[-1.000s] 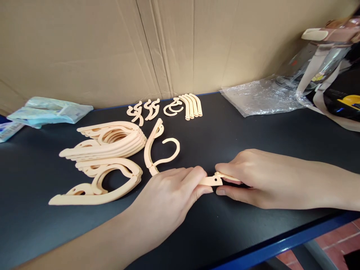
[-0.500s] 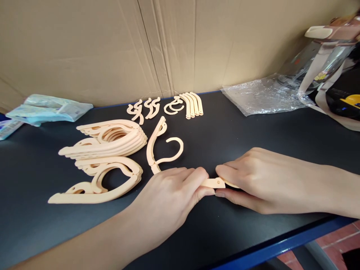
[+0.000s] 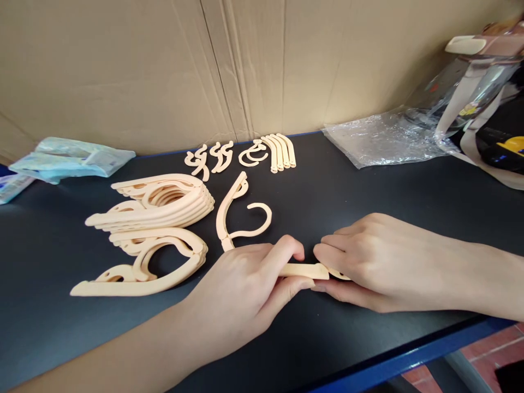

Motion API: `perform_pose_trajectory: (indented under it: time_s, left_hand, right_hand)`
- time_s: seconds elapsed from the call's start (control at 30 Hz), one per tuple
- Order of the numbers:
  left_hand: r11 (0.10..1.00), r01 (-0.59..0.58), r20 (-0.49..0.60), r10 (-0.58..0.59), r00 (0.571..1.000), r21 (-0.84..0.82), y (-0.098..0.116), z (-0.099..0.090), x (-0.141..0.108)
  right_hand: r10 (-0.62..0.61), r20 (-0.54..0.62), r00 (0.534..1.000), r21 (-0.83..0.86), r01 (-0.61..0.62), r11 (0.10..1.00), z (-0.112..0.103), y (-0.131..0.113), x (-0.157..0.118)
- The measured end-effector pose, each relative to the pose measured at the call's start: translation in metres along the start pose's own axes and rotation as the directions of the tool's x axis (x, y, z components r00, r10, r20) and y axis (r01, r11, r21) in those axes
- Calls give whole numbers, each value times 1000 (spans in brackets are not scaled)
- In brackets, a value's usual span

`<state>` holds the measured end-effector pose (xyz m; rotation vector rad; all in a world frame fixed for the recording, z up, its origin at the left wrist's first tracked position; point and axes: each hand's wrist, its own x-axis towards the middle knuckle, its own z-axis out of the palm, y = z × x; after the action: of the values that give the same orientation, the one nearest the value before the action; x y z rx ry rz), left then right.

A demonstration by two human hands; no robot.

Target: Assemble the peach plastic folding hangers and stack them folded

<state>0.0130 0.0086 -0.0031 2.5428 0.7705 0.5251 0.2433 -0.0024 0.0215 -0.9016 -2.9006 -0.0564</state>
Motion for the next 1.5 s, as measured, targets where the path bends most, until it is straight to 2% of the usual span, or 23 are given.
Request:
perform_pose_trajectory:
  time_s: [0.1,0.2,0.33,0.43,0.53,0.63,0.73,0.93,1.07,1.2,1.37,1.5]
  left_hand:
    - [999,-30,-35,32,999,45,3,1,0]
    - [990,-94,-47,100,994,107,5,1,-1]
    - [977,-134,-26,140,990,168,7,-1,-1]
    - [954,-151,-30,165,986,258,6,-2,0]
    - [944,-131,-37,148,988,303,5,-1,0]
    - [952,-114,-44,131,990,285,3,1,-1]
    - [959,-110,-51,128,990,261,3,1,-2]
    - [969,-10,-67,28,997,245,6,2,-3]
    - [983,36,-106,-17,994,180,6,2,-4]
    - [992,122,-150,-116,982,38,4,-1,-5]
    - [951,257,-221,-291,931,-172,1,-3,-6]
    - [921,237,-238,-316,919,-308,-1,-5,-8]
  right_hand:
    - [-12,21,1000,71,10,997,-3,8,2]
    - [-24,-26,999,84,26,996,-6,19,3]
    - [-22,-139,990,19,25,1000,-9,29,2]
    - [2,-175,985,-39,-8,999,-10,32,0]
    - [39,-120,992,-45,-45,998,-11,32,-1]
    - [50,-48,998,6,-49,999,-11,32,0]
    - [44,-27,999,57,-42,997,-10,32,1]
    - [23,34,999,165,-28,986,-11,29,-2]
    - [24,61,998,233,-37,972,-14,26,-3]
    - [23,140,990,342,-70,937,-19,22,-1]
    - [7,228,974,431,-108,896,-22,18,2]
    - [-23,245,969,461,-96,882,-22,17,3]
